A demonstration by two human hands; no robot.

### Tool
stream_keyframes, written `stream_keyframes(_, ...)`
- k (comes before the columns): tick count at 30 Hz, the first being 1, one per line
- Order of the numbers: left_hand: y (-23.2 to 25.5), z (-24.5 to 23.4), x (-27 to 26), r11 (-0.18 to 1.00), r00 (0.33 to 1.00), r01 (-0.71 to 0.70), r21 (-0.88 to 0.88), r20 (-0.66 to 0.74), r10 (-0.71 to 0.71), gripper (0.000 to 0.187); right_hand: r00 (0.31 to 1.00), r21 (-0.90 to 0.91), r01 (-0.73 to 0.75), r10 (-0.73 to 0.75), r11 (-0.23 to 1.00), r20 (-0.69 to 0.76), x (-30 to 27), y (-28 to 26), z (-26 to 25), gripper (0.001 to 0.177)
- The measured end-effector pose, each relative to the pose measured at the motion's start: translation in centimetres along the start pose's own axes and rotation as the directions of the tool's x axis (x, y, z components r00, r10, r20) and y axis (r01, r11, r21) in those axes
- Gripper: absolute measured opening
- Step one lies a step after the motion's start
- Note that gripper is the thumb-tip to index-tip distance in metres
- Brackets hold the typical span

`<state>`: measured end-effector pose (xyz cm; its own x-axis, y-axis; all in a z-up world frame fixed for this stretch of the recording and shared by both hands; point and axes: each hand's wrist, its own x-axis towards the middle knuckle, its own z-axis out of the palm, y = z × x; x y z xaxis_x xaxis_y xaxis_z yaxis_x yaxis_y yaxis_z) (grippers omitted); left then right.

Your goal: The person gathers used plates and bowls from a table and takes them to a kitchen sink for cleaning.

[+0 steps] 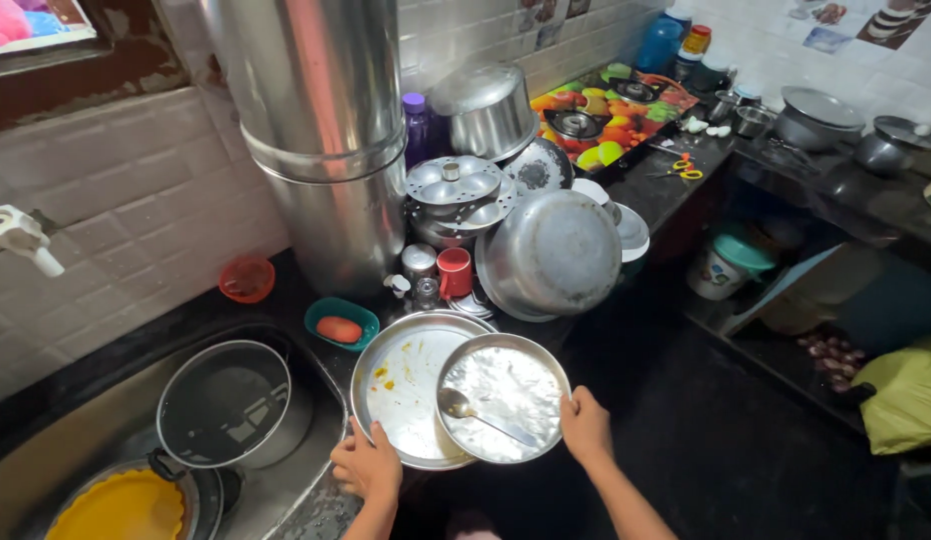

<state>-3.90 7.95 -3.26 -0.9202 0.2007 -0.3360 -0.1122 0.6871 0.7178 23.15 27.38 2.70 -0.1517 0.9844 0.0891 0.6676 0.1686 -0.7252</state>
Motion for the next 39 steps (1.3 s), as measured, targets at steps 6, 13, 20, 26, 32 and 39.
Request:
stream_keyframes(6,-3.1,3.3,2.8,0.956,0.964,-0.136,0.261,-0.189,0.189,0.069,0.998,-0.003,-0.050,0.050,0.999,0.030,-0.3,-2.3,3.4,0.032)
stream_keyframes(13,-2.4,2.0,2.1,0.876,0.965,-0.192,0.442,-0.079,0.251,0.078,0.996,-0.015,-0.055,0.056,0.998,0.067,-0.6,-4.7,4.6,0.029)
stream_keyframes(20,-2.7,0.0,0.4,0.850,0.916,-0.294,0.437,-0.126,0.381,0.081,0.994,0.038,-0.041,0.037,0.998,0.102,-1.0,-4.5,5.4,0.035)
stream_keyframes(26,-3.2,-3.9,-3.3,0.832,0.879,-0.302,0.464,-0.203,0.432,0.082,0.992,0.004,0.107,-0.107,0.994,0.061,-3.2,-6.3,4.7,0.036)
stream_keyframes(32,-4.5,-6.3,-6.4,0.825,0.911,-0.282,0.490,-0.131,0.390,0.075,0.835,-0.073,0.550,-0.549,0.832,0.034,-7.2,-8.9,4.3,0.032)
stream_keyframes(39,-7.0,-8.2,-10.9,0.848,0.943,-0.192,0.495,-0.145,0.298,0.079,0.601,0.049,0.783,-0.773,0.621,0.203,-12.4,-10.1,3.8,0.029)
